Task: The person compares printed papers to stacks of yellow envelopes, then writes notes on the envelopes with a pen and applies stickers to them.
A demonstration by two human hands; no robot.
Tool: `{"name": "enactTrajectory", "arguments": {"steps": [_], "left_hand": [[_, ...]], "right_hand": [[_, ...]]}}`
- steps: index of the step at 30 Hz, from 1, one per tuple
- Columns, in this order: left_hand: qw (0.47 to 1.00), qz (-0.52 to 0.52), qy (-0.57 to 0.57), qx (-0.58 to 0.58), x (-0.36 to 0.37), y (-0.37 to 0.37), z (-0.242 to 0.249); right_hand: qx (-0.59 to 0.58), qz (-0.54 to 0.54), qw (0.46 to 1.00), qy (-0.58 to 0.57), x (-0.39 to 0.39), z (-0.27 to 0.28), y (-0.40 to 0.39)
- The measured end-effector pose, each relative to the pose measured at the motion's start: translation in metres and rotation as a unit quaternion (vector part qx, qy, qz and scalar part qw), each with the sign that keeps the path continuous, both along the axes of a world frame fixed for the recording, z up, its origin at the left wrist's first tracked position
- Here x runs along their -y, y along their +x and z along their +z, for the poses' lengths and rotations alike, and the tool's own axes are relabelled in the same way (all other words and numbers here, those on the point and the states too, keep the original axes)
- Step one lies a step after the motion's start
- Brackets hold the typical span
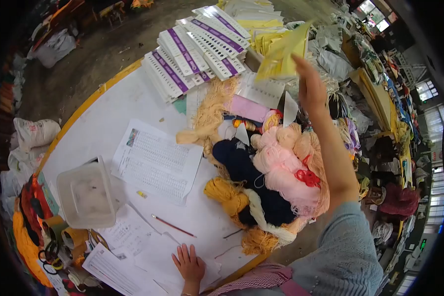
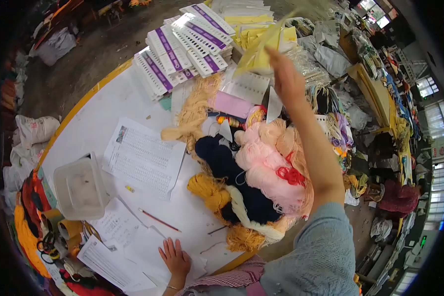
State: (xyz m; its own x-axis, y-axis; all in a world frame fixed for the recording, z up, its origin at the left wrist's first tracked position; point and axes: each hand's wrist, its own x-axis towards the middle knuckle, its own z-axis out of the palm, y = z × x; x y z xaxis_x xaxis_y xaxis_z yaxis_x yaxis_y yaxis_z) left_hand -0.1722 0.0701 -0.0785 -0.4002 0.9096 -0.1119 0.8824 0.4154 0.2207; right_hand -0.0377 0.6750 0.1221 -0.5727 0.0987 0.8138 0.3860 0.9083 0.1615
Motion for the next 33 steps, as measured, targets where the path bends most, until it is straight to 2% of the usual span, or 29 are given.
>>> {"name": "enactTrajectory", "arguments": {"steps": [2, 3, 4, 5, 7, 9, 10, 11, 12, 13, 14, 15, 17, 18, 20, 22, 23, 24, 25, 27, 30, 32, 33], "left_hand": [[1.0, 0.006, 0.014, 0.021, -0.001, -0.001, 0.003], [1.0, 0.004, 0.018, 0.01, -0.001, -0.001, 0.0], [1.0, 0.004, 0.018, 0.023, -0.001, -0.001, -0.001], [0.999, 0.007, 0.014, 0.036, 0.0, -0.002, 0.002], [0.993, 0.023, 0.031, 0.108, -0.008, -0.006, 0.022], [0.98, 0.043, 0.116, 0.156, -0.023, -0.013, 0.054], [0.935, 0.084, 0.185, 0.29, -0.04, -0.016, 0.067], [0.866, 0.126, 0.251, 0.414, -0.054, -0.021, 0.077], [0.717, 0.197, 0.199, 0.639, -0.064, -0.03, 0.085], [0.506, 0.252, 0.139, 0.813, -0.073, -0.04, 0.086], [0.351, 0.123, 0.087, 0.924, -0.087, -0.056, 0.069], [0.176, -0.016, 0.032, 0.984, -0.088, -0.063, 0.054], [0.312, 0.224, 0.132, 0.914, -0.089, -0.042, 0.097], [0.327, 0.18, 0.134, 0.918, -0.088, -0.049, 0.101], [0.402, 0.19, 0.163, 0.881, -0.083, -0.057, 0.106], [0.425, 0.176, 0.154, 0.875, -0.072, -0.066, 0.098], [0.479, 0.162, 0.191, 0.842, -0.067, -0.066, 0.098], [0.529, 0.148, 0.226, 0.805, -0.061, -0.066, 0.098], [0.535, 0.139, 0.224, 0.803, -0.055, -0.065, 0.099], [0.581, 0.116, 0.266, 0.76, -0.047, -0.068, 0.102], [0.642, 0.056, 0.282, 0.711, -0.027, -0.071, 0.1], [0.669, 0.019, 0.287, 0.685, -0.007, -0.067, 0.094], [0.683, 0.004, 0.278, 0.676, 0.003, -0.065, 0.091]], "right_hand": [[0.024, 0.023, 0.998, -0.06, 0.072, -0.012, 0.003], [0.048, 0.023, 0.971, -0.233, 0.116, -0.011, 0.009], [0.002, 0.114, 0.974, -0.194, 0.143, -0.014, 0.001], [-0.004, 0.141, 0.959, -0.247, 0.172, -0.021, 0.002], [-0.103, 0.176, 0.922, -0.33, 0.232, -0.042, -0.003], [-0.129, 0.222, 0.902, -0.349, 0.282, -0.054, 0.0], [-0.155, 0.243, 0.876, -0.386, 0.31, -0.055, -0.003], [-0.187, 0.292, 0.837, -0.423, 0.333, -0.066, -0.002], [-0.191, 0.274, 0.835, -0.438, 0.358, -0.07, -0.001], [-0.193, 0.253, 0.835, -0.45, 0.382, -0.073, 0.001], [-0.196, 0.238, 0.83, -0.466, 0.403, -0.077, 0.006], [-0.18, 0.229, 0.831, -0.475, 0.419, -0.086, 0.015], [-0.171, 0.209, 0.842, -0.468, 0.44, -0.098, 0.02], [-0.11, 0.183, 0.855, -0.472, 0.444, -0.1, 0.028], [-0.003, 0.118, 0.869, -0.48, 0.452, -0.099, 0.033], [0.012, 0.089, 0.889, -0.45, 0.447, -0.098, 0.032], [0.032, 0.06, 0.901, -0.429, 0.444, -0.096, 0.031], [0.007, 0.08, 0.899, -0.431, 0.444, -0.088, 0.025], [0.003, 0.098, 0.892, -0.441, 0.448, -0.081, 0.017], [0.002, 0.152, 0.875, -0.46, 0.448, -0.071, 0.01], [-0.03, 0.274, 0.814, -0.511, 0.444, -0.079, 0.016], [-0.012, 0.284, 0.835, -0.472, 0.46, -0.072, 0.021], [-0.015, 0.225, 0.883, -0.412, 0.473, -0.07, 0.022]]}}
